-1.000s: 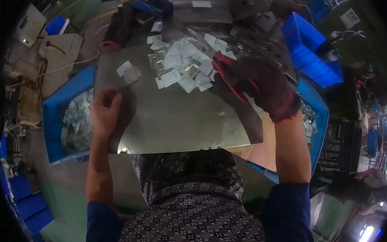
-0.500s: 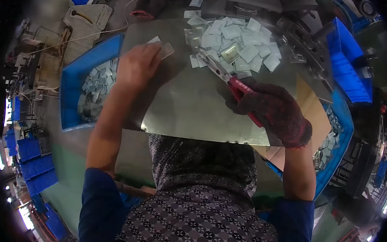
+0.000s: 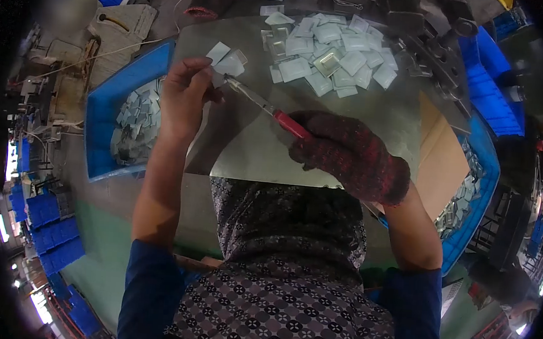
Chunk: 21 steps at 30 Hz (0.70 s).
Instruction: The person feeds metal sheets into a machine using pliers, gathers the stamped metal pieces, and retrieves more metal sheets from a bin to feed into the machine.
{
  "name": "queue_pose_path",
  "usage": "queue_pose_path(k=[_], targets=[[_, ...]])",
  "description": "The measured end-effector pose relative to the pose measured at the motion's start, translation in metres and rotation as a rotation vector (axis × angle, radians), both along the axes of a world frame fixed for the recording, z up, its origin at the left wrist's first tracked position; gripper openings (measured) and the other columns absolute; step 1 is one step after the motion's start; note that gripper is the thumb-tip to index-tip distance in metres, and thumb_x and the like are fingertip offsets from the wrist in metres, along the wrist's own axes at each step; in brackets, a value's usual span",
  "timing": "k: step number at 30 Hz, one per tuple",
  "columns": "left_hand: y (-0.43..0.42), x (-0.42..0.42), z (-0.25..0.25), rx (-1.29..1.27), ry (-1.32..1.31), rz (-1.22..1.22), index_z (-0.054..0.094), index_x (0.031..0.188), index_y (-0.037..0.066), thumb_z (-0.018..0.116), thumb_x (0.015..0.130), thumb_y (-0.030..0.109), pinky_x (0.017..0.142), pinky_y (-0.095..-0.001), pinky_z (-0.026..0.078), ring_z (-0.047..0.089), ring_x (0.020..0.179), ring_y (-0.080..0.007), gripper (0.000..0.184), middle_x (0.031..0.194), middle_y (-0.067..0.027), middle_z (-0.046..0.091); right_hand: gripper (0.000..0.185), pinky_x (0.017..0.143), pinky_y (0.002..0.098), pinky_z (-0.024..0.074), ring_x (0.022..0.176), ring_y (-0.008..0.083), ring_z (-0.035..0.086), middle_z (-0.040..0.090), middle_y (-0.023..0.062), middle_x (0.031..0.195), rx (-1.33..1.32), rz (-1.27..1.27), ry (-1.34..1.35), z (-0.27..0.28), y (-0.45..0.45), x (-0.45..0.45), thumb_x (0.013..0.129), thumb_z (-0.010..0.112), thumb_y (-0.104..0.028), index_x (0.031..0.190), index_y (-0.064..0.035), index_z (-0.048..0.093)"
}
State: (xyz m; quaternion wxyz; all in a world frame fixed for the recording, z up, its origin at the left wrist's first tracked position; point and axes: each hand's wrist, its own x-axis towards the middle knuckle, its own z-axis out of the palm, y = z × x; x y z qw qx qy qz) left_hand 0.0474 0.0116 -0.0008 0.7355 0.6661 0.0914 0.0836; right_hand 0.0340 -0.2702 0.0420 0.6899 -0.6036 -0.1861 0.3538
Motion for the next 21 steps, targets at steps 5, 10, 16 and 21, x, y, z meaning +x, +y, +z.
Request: queue_pose_path(k=[5,10,16,21], targets=[[0.012,-0.001,-0.007,-0.032,-0.037,-0.006,0.056,0.111,0.002,0.059,0.093,0.014,0.057,-0.0266,0.052,0.059,0.065,-0.0119,0.022,0.089,-0.0064,0.062,0.035,0.059,0.0232,0.0470,0.076,0.0107,0.061,0.067,0.0078,0.101,-0.251,-0.041,0.184,0.025,-0.001,-0.003,0.093,0.057,-0.016,0.122,0.0034,0.055],[0.036,-0.004,-0.025,0.319,-0.090,0.120,0.055,0.112,0.001,0.063,0.092,0.011,0.056,-0.0191,0.043,0.054,0.068,-0.0055,0.024,0.089,-0.0029,0.061,0.020,0.057,0.0221,0.0442,0.070,0.0076,0.058,0.067,0.0030,0.092,-0.327,-0.299,-0.584,0.029,-0.036,0.035,0.093,0.057,-0.016,0.106,-0.0037,0.066],[0.033,-0.007,-0.035,0.388,-0.178,0.094,0.056,0.110,0.000,0.063,0.090,0.006,0.063,-0.0194,0.042,0.053,0.072,-0.0047,0.022,0.085,-0.0014,0.060,0.019,0.059,0.0232,0.0480,0.070,0.0071,0.059,0.068,0.0026,0.094,-0.201,-0.519,-0.044,0.053,-0.061,0.122,0.092,0.058,-0.017,0.104,-0.0059,0.068],[0.035,-0.009,-0.038,0.367,-0.180,0.102,0.057,0.111,-0.001,0.064,0.090,0.005,0.065,-0.0196,0.042,0.053,0.074,-0.0049,0.023,0.086,-0.0024,0.061,0.024,0.047,0.0158,0.0386,0.062,0.0038,0.056,0.067,0.0038,0.083,-0.392,-0.304,-1.245,0.042,-0.077,0.124,0.093,0.056,-0.021,0.108,-0.0060,0.066]])
